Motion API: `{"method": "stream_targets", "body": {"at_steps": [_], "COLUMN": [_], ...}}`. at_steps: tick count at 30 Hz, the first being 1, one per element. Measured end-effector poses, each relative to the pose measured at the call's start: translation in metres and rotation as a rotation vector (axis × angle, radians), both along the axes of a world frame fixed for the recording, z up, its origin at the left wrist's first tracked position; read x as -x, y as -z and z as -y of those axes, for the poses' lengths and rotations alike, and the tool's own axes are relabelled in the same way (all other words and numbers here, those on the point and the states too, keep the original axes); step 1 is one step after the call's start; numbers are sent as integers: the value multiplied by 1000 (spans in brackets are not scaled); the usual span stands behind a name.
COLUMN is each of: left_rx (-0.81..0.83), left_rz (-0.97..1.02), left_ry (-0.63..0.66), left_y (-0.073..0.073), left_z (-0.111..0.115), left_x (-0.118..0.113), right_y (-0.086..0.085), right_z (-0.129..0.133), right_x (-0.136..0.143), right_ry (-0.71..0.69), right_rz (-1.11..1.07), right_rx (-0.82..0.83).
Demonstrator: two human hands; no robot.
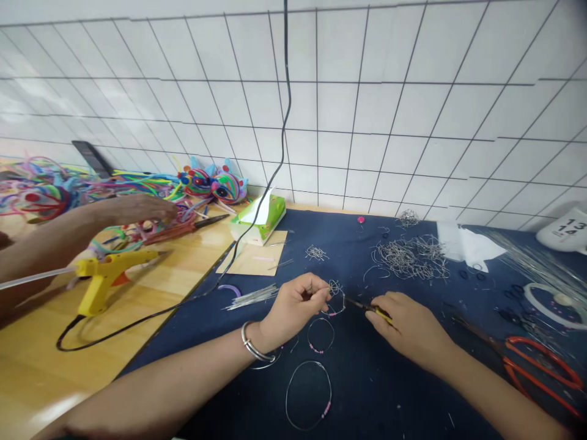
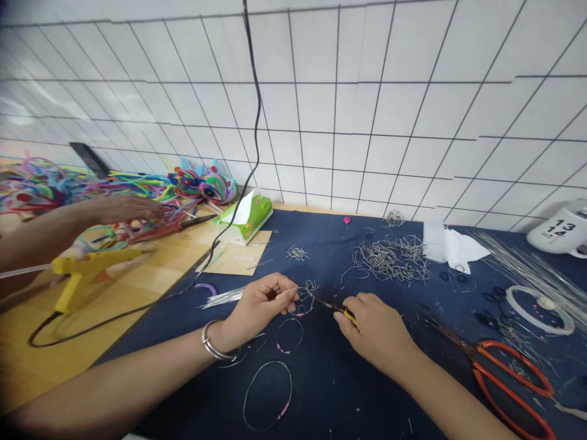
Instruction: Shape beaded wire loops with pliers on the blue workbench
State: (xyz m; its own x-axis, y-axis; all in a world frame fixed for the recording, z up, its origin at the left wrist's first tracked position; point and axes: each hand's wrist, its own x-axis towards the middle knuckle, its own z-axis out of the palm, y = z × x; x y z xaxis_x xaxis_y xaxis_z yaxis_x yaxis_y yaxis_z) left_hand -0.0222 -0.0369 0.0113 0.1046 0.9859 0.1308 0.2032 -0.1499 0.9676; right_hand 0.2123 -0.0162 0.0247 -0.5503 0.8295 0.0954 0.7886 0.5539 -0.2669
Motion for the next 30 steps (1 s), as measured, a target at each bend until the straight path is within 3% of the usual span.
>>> {"method": "stream_targets", "body": {"at_steps": [5,10,15,25,30], "left_rx": [-21,-59,-15,27,13], "left_rz": [-22,-9,75,33,-44], "left_ry": [-20,-71,-29,114,114], "left_y": [0,-1,-3,3,5], "left_z": [2,2,1,15,16], "left_x": [-1,0,-3,-19,-20], "right_y": [-10,-16,-8,1,2], "right_z": [2,4,5,19,24], "right_x": [-1,1,6,26,26], "right_ry": [47,26,171,171,139], "right_rz": [-100,-293,-641,-926,-1040], "right_rx": [-102,208,698,845,933]}}
